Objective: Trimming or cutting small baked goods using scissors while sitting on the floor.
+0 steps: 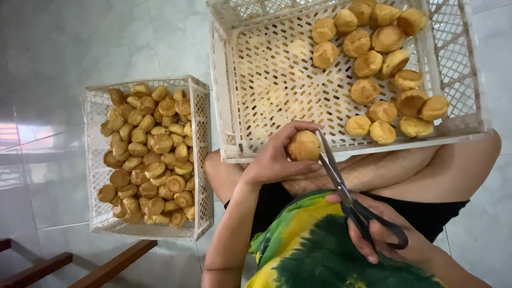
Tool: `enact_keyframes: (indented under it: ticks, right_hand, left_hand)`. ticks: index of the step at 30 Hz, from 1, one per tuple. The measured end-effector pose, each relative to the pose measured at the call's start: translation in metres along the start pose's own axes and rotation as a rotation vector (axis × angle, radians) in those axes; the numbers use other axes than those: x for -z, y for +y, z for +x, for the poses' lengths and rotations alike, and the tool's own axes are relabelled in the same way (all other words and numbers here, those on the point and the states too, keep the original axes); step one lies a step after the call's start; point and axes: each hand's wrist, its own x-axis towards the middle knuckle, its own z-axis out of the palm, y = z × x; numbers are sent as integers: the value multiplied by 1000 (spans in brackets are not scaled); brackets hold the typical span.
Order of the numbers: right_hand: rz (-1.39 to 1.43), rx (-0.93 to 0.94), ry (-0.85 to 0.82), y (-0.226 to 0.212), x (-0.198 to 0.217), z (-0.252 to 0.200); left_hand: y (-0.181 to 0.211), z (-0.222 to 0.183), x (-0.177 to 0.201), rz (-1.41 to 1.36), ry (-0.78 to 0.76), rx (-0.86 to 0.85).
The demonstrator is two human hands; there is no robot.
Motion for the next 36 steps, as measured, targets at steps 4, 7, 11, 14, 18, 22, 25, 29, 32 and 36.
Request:
enact_keyframes:
  ticks: [4,7,11,14,18,22,25,29,32,36]
  right_hand:
    - [182,-56,-32,7,9,-3]
    - [171,-69,-28,7,11,-1]
    - [130,-104,8,4,11,1]
    - [154,-187,74,3,10,4]
    - [100,-220,30,5,23,0]
    - [59,-264,16,7,44,1]
    - [33,-158,57,8,50,6]
    - [-23,-52,100,-8,25,22]
    - [-89,-147,109,-14,19,29]
    - [26,-100,68,-3,28,33]
  left_hand:
    - [11,0,8,136,-31,-103]
    - [24,1,12,292,-83,-75]
    - [24,3,16,433,-127,-36]
    - [24,4,21,470,-132,-49]
    - [17,-6,39,484,-132,-9]
    - [16,-43,107,705,83,203]
    - [20,-81,171,857,489,525]
    - [-12,-101,218,1050,750,1270]
    - [2,-57,189,1363,828,676]
    - [38,89,87,709,568,549]
